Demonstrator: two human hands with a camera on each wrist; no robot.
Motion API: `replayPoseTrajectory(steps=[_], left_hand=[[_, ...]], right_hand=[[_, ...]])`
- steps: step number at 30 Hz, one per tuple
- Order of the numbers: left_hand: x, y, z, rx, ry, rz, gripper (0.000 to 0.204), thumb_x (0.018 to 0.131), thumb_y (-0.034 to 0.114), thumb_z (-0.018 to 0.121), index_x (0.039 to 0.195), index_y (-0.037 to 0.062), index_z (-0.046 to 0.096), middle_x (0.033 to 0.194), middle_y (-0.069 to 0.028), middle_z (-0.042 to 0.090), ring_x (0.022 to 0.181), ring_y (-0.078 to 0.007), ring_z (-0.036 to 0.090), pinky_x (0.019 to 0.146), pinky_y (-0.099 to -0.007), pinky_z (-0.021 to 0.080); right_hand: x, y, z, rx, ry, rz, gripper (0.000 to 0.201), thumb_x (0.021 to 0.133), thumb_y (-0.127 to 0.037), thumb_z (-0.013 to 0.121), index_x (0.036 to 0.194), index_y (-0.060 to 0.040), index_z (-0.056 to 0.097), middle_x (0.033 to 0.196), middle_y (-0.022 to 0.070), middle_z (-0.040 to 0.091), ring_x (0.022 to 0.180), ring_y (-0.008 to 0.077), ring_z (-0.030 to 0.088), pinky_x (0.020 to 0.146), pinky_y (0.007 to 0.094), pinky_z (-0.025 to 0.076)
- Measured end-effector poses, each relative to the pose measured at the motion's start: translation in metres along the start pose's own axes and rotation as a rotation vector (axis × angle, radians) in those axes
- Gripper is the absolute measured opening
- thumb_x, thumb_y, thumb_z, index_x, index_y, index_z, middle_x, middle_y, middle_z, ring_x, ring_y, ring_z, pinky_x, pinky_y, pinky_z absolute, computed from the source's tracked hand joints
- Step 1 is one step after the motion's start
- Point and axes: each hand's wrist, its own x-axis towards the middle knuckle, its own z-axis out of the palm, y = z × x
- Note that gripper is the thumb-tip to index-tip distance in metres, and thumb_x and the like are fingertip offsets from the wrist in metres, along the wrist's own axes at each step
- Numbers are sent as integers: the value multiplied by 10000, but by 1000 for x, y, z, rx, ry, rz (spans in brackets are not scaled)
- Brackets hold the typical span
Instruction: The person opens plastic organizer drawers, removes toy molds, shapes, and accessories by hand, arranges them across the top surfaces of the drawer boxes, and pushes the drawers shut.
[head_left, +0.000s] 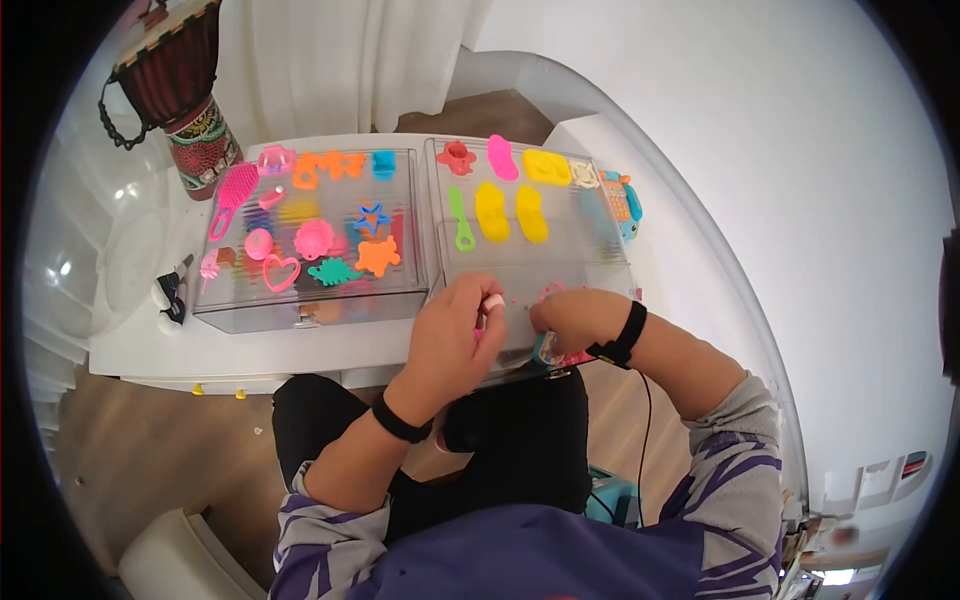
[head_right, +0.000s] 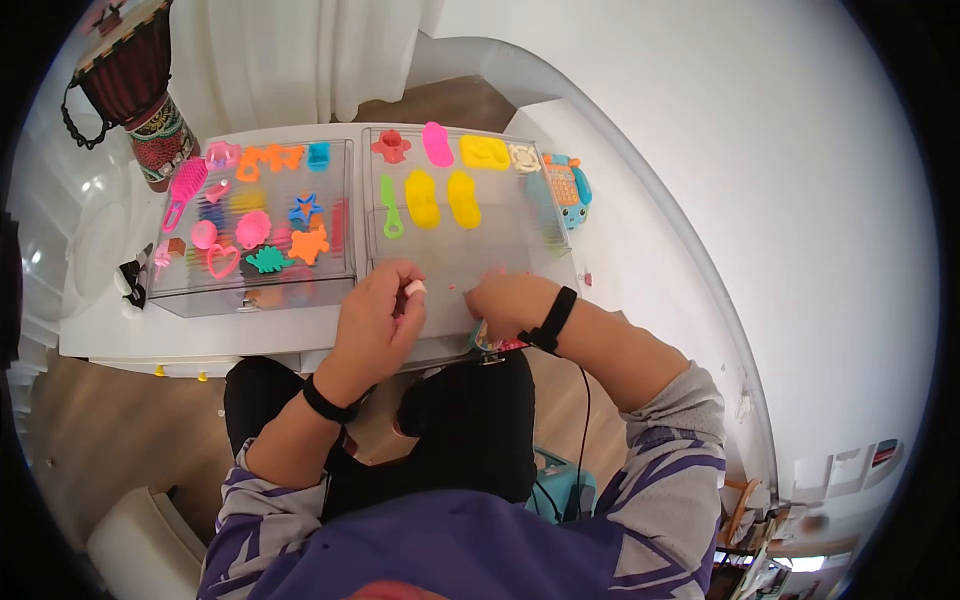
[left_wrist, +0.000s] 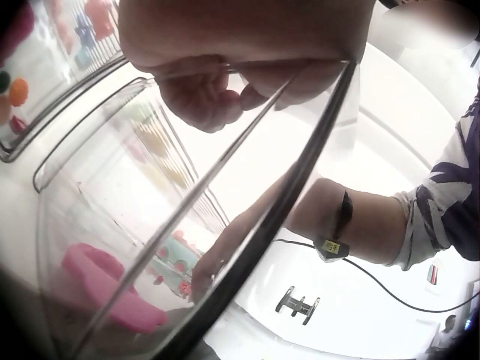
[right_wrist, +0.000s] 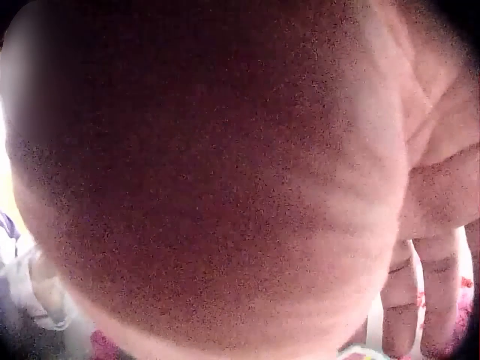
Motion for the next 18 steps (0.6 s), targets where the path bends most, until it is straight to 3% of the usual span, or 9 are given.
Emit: replayPoseTrajectory(steps=[2,4,7,11,13,18], left_hand=[[1,-1,1,9,26,41,149,1087,43,724,1230,23,688,955,-118,702,729,-218,668,699,-366,563],[0,-1,1,17,10,12,169,1050,67,748,1201,38,677,988,-140,728,769,-321,711,718,-427,579],[0,0,2,2,18,8,176,1045,71,753,1201,39,678,985,-142,731,767,-326,712,719,-436,581],[1,2,1,20,21,7,179,1041,72,755,1200,41,678,983,-142,728,766,-327,714,720,-443,584],[0,-1,1,17,10,34,173,1078,71,737,1235,14,690,971,-142,721,749,-259,708,716,-389,590],[0,1,-2,45,2,38,177,1072,69,738,1234,18,688,973,-143,721,769,-270,726,727,-399,597]], right_hand=[[-3,-1,-7,-4,-42,59,428,889,-278,942,1234,-70,797,1171,135,837,1096,368,806,933,467,627],[-1,-6,-12,93,-95,68,479,885,-311,964,1258,-77,776,1169,137,839,1060,340,810,899,449,624],[4,-5,-9,107,-149,-24,478,878,-338,961,1256,-90,807,1037,112,851,1021,338,822,928,480,639],[8,-4,-5,248,-66,-137,468,919,-320,928,1315,-112,792,1078,80,855,1018,303,825,915,450,641],[7,-11,-9,286,91,-191,445,936,-297,914,1314,-98,791,1122,79,854,1047,277,831,928,440,641],[11,-15,-6,298,-77,-206,431,953,-252,901,1321,-62,782,1154,118,848,1068,282,832,940,431,644]])
